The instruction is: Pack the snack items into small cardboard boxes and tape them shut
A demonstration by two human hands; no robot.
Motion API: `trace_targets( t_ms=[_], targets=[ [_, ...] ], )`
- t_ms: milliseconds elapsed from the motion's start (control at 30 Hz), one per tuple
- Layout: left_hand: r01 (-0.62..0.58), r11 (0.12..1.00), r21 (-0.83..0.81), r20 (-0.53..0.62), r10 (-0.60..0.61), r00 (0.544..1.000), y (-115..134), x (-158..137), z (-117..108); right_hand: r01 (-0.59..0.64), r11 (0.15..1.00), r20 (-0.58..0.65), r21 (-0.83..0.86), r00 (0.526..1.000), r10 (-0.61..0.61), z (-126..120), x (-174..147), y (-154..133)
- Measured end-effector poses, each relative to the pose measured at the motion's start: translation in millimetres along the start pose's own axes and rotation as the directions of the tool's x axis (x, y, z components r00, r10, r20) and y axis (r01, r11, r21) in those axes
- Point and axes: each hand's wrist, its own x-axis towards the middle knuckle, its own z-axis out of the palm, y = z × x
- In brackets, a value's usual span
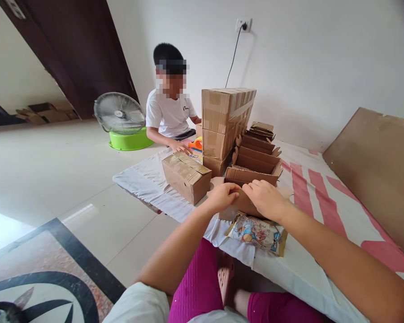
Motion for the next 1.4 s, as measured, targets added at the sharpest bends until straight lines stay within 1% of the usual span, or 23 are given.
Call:
trace_targets(
  t_ms=[33,67,100,133,167,200,233,267,300,333,400,467,567,633,700,767,833,933,1000,1100,1200,1300,1400],
  targets=[
    [0.002,1.0,0.003,0.003,-0.002,1.0,0.1,0.1,-0.7,0.035,0.999,-0.004,0.024,0.999,-0.034,2.0,-0.7,2.7],
    [0.006,1.0,0.008,0.005,-0.006,1.0,0.5,0.0,-1.3,0.043,0.996,-0.016,0.076,0.999,-0.042,4.8,-1.7,6.5],
    [0.013,1.0,0.015,0.005,-0.013,1.0,1.2,-0.6,-1.8,0.02,0.987,-0.037,0.158,0.999,-0.015,8.0,-3.0,11.2],
    [0.023,0.999,0.024,0.001,-0.023,1.0,2.1,-1.3,-2.0,-0.029,0.963,-0.062,0.269,0.997,0.047,11.3,-4.8,16.5],
    [0.034,0.999,0.034,-0.005,-0.034,0.999,3.1,-2.3,-1.8,-0.095,0.915,-0.085,0.393,0.987,0.139,14.2,-6.9,21.9],
    [0.046,0.998,0.044,-0.014,-0.045,0.999,4.1,-3.3,-1.4,-0.165,0.847,-0.1,0.506,0.964,0.247,16.5,-9.5,26.6],
    [0.056,0.997,0.052,-0.022,-0.055,0.998,5.1,-4.1,-0.7,-0.227,0.777,-0.105,0.587,0.931,0.351,18.1,-12.5,29.8],
    [0.064,0.996,0.058,-0.03,-0.062,0.998,5.8,-4.8,0.2,-0.277,0.728,-0.102,0.627,0.897,0.43,19.1,-15.7,31.0],
    [0.069,0.996,0.062,-0.034,-0.067,0.997,6.3,-5.3,1.2,-0.312,0.71,-0.099,0.631,0.876,0.473,19.8,-19.2,29.6],
    [0.071,0.995,0.064,-0.037,-0.068,0.997,6.6,-5.6,2.2,-0.331,0.724,-0.102,0.605,0.87,0.483,20.7,-22.6,25.5],
    [0.07,0.995,0.065,-0.04,-0.067,0.997,6.6,-5.7,3.5,-0.328,0.8,-0.115,0.503,0.892,0.438,24.5,-28.7,11.2],
    [0.067,0.995,0.067,-0.045,-0.064,0.997,6.4,-5.7,3.8,-0.295,0.874,-0.143,0.387,0.917,0.373,31.9,-32.3,-5.8],
    [0.063,0.996,0.069,-0.05,-0.059,0.997,6.1,-6.0,2.9,-0.273,0.932,-0.207,0.238,0.923,0.323,44.9,-32.5,-21.5],
    [0.05,0.997,0.065,-0.043,-0.047,0.998,5.3,-5.8,2.5,-0.248,0.955,-0.23,0.163,0.932,0.281,49.1,-30.2,-21.2],
    [0.036,0.998,0.058,-0.033,-0.034,0.999,3.8,-4.9,2.7,-0.188,0.979,-0.228,0.085,0.952,0.202,47.1,-27.0,-14.3],
    [0.027,0.998,0.054,-0.025,-0.026,0.999,1.9,-3.7,3.3,-0.088,0.996,-0.197,0.019,0.976,0.09,39.9,-23.3,-4.4],
    [0.023,0.998,0.054,-0.018,-0.022,1.0,0.6,-2.7,3.9,0.006,1.0,-0.136,-0.011,0.991,-0.008,30.6,-19.4,5.5],
    [0.015,0.998,0.063,-0.002,-0.015,1.0,1.0,-2.0,4.0,0.066,0.998,-0.018,0.014,0.998,-0.066,20.2,-14.2,16.3],
    [0.017,0.997,0.075,0.006,-0.018,1.0,2.8,-1.8,3.6,0.069,0.996,0.044,0.051,0.996,-0.072,17.8,-11.6,20.6],
    [0.024,0.995,0.097,0.015,-0.025,1.0,5.5,-1.3,3.1,0.053,0.993,0.087,0.106,0.994,-0.062,19.2,-9.1,24.3],
    [0.032,0.993,0.109,0.021,-0.035,0.999,6.7,-0.7,2.8,-0.008,0.976,0.106,0.217,0.994,-0.015,21.5,-6.3,28.6],
    [0.052,0.991,0.121,0.017,-0.054,0.998,7.1,-0.9,2.7,-0.102,0.927,0.135,0.362,0.989,0.057,20.9,-2.2,37.1],
    [0.069,0.989,0.132,0.014,-0.071,0.997,7.6,-1.7,2.8,-0.15,0.89,0.163,0.432,0.983,0.087,16.4,-1.1,47.1]
  ],
)
